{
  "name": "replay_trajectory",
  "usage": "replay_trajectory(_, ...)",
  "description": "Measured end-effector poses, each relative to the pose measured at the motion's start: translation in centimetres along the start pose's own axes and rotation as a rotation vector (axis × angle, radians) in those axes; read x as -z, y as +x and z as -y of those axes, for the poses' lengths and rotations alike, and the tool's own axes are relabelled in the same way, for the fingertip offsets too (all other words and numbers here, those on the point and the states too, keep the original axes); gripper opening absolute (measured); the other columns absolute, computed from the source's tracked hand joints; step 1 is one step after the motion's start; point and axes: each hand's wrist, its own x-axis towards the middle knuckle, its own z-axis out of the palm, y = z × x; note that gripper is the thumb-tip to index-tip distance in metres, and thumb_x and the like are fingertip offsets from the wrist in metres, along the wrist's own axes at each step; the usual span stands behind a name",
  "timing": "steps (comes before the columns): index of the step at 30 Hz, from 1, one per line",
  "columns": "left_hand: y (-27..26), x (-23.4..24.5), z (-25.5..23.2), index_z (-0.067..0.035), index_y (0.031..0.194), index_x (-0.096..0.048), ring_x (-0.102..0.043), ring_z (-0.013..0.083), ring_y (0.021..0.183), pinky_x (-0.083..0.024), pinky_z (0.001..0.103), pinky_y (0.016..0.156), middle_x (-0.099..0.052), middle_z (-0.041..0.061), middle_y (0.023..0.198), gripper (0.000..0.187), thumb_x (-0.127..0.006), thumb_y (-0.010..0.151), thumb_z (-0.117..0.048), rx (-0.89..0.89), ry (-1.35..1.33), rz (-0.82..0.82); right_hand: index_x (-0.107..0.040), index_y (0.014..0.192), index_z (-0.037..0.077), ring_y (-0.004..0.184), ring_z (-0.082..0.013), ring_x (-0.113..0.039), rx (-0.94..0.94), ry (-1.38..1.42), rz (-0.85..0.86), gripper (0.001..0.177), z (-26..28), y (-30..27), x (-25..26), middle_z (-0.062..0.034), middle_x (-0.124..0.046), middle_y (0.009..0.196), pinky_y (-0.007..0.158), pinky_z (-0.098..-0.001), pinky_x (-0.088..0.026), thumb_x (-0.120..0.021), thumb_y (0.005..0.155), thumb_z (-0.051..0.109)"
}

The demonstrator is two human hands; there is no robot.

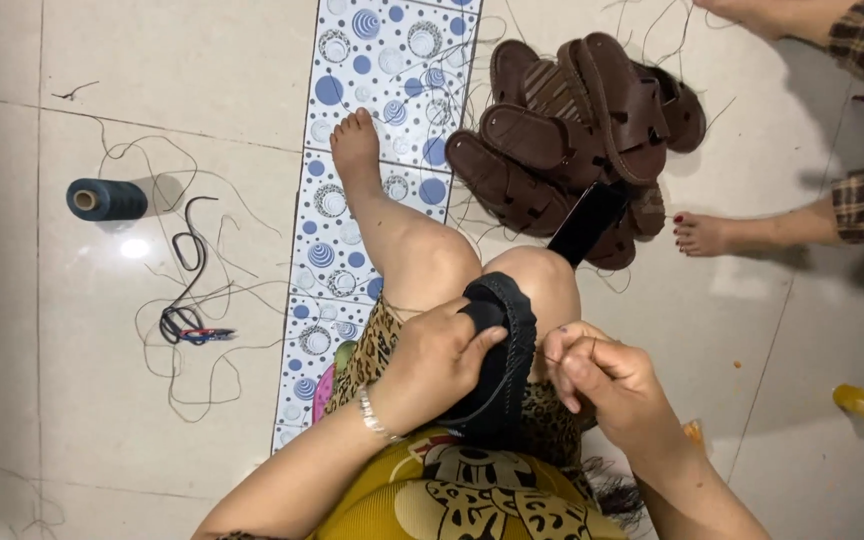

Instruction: Hand-sewing the strap of a black sandal to its sole using a needle and thread while sitting on the floor.

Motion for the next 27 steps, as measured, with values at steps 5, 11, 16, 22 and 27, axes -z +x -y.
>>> replay_trajectory(5,-0.4,-2.3,1.5,-0.002,0.068,-0.060,-0.054,0.0210,0.051,-0.046,0.033,0.049,-0.060,0.009,0.068,0.021,-0.070,0.086,-0.004,-0.052,0.165,-0.046,-0.070,0.083,-0.003,0.063,-0.0115,-0.049,-0.029,-0.093,0.284,0.019,1.8,0.4,-0.1,-0.0097,-0.065,0.090,0.052,-0.0226,-0.042,-0.061,0.095,0.009)
replay_trajectory(11,-1.0,-2.4,3.5,-0.004,0.066,-0.057,-0.051,0.0265,0.041,-0.043,0.037,0.044,-0.057,0.010,0.056,0.030,-0.072,0.090,-0.014,0.000,0.259,-0.091,-0.077,0.114,0.003,0.067,-0.0109,-0.071,0.148,-0.590,0.100,0.033,1.3,1.6,-1.7,-0.0045,-0.080,0.084,0.058,-0.0207,-0.054,-0.064,0.084,-0.003)
replay_trajectory(16,-1.0,2.7,-0.5,-0.003,0.118,-0.064,-0.048,0.0070,0.044,-0.038,0.020,0.040,-0.056,-0.002,0.054,0.020,-0.055,0.102,-0.011,0.522,-0.698,0.088,-0.076,0.109,0.000,0.053,-0.0050,-0.055,0.428,-0.706,-0.093,0.029,0.4,2.4,-5.1,-0.0085,-0.077,0.095,0.043,-0.0154,-0.043,-0.075,0.080,-0.002)
replay_trajectory(22,-1.6,4.3,1.3,-0.006,0.137,-0.061,-0.051,0.0069,0.041,-0.045,0.020,0.038,-0.055,-0.005,0.051,0.044,-0.059,0.099,-0.028,0.513,-0.846,0.179,-0.057,0.092,0.000,0.074,-0.0245,-0.059,0.645,-0.927,-0.522,0.024,-0.4,4.1,5.7,-0.0139,-0.068,0.090,0.068,-0.0360,-0.049,-0.078,0.080,0.000)
replay_trajectory(27,-3.7,6.8,6.1,-0.009,0.055,-0.053,-0.044,0.0101,0.040,-0.041,0.026,0.042,-0.051,-0.001,0.046,0.054,-0.075,0.095,-0.039,0.609,-0.131,0.641,-0.048,0.142,0.008,0.082,-0.0058,-0.046,0.261,-0.628,-0.999,0.021,-0.2,1.0,21.4,-0.0028,-0.048,0.122,0.066,-0.0193,-0.042,-0.050,0.121,0.001)
